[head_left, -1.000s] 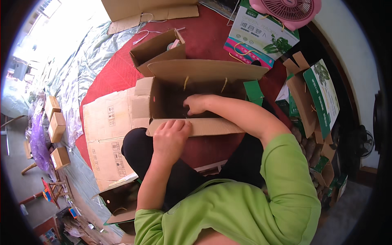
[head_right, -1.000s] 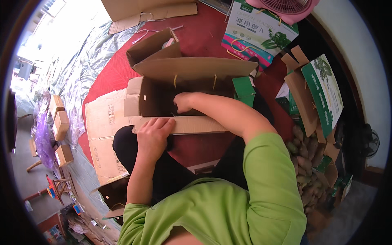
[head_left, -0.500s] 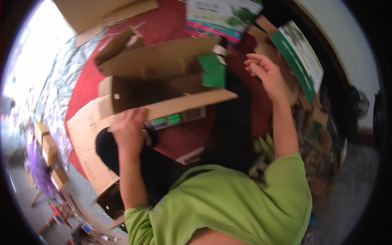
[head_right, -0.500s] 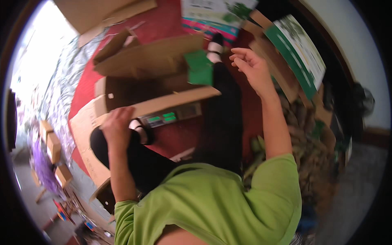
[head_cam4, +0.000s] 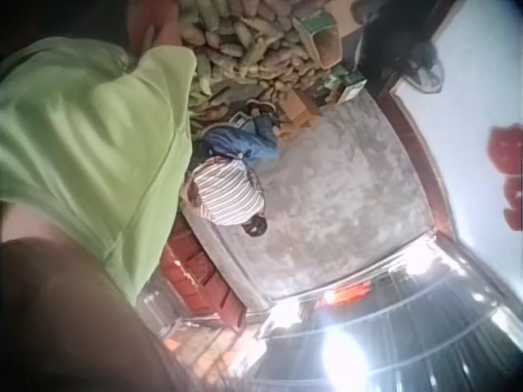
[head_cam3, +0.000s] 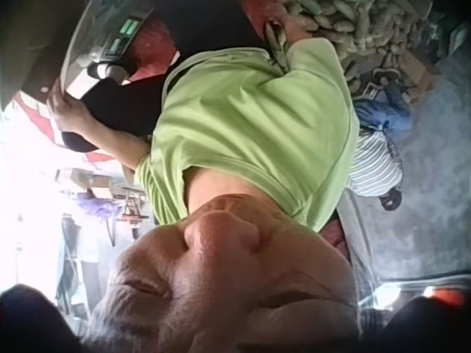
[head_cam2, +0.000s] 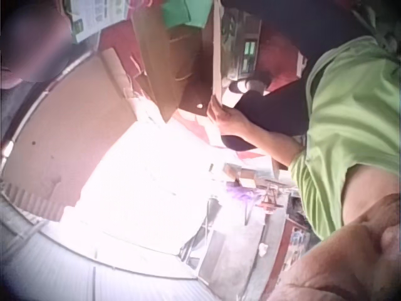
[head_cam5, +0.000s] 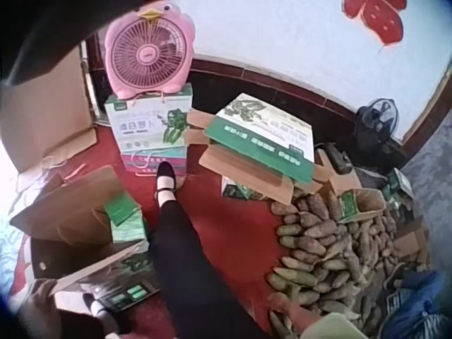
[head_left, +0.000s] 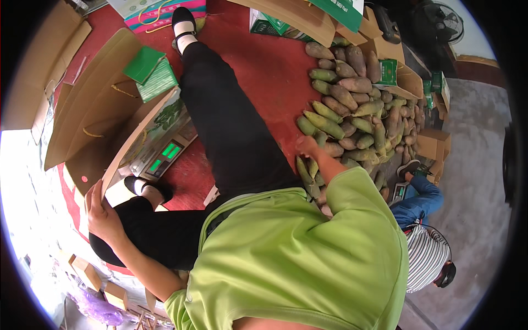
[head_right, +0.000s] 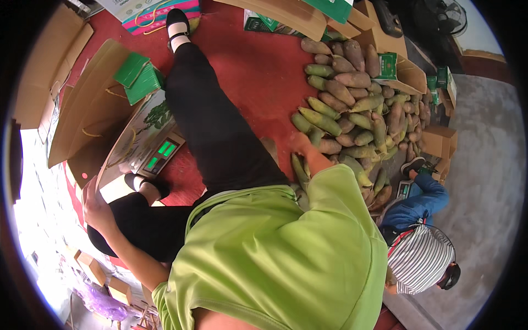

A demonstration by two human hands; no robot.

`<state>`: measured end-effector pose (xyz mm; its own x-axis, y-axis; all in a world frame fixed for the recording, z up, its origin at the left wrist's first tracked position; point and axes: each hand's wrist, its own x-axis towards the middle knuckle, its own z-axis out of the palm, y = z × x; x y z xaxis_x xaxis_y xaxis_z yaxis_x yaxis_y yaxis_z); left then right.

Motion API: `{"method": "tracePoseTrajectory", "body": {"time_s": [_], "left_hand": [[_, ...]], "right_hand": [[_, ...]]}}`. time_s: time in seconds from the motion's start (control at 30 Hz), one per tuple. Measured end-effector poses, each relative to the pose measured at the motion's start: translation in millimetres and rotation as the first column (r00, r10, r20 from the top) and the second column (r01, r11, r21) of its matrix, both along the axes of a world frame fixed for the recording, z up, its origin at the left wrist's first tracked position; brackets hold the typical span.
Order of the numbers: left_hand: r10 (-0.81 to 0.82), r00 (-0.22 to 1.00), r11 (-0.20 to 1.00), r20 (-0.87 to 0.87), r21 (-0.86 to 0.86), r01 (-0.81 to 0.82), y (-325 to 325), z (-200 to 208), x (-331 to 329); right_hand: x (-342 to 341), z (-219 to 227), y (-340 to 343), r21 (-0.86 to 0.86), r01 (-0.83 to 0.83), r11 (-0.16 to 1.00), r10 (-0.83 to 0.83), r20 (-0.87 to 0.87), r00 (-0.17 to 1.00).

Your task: Pack vegetables into boxes and weigh them on a scale.

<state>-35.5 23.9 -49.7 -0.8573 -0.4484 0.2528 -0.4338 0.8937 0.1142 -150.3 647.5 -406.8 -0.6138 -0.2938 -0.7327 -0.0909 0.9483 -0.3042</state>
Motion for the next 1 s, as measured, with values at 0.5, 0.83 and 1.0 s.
{"method": "tracePoseTrajectory", "body": {"time_s": [0.5, 0.83, 1.0], "left_hand": [[0.035, 0.999, 0.999, -0.032, -0.023, -0.036, 3, 16, 15], [0.033, 0.999, 0.998, -0.029, -0.058, -0.035, 9, 19, 8], [0.010, 1.000, 0.995, -0.013, -0.097, -0.011, 5, 18, 13]], "right_hand": [[1, 0, -129, -0.143, 0.412, 0.900, -0.407, 0.069, 0.911], [-21, 23, -146, -0.128, 0.311, 0.942, -0.304, 0.067, 0.950], [-25, 34, -145, -0.192, 0.266, 0.945, -0.285, -0.077, 0.955]]}}
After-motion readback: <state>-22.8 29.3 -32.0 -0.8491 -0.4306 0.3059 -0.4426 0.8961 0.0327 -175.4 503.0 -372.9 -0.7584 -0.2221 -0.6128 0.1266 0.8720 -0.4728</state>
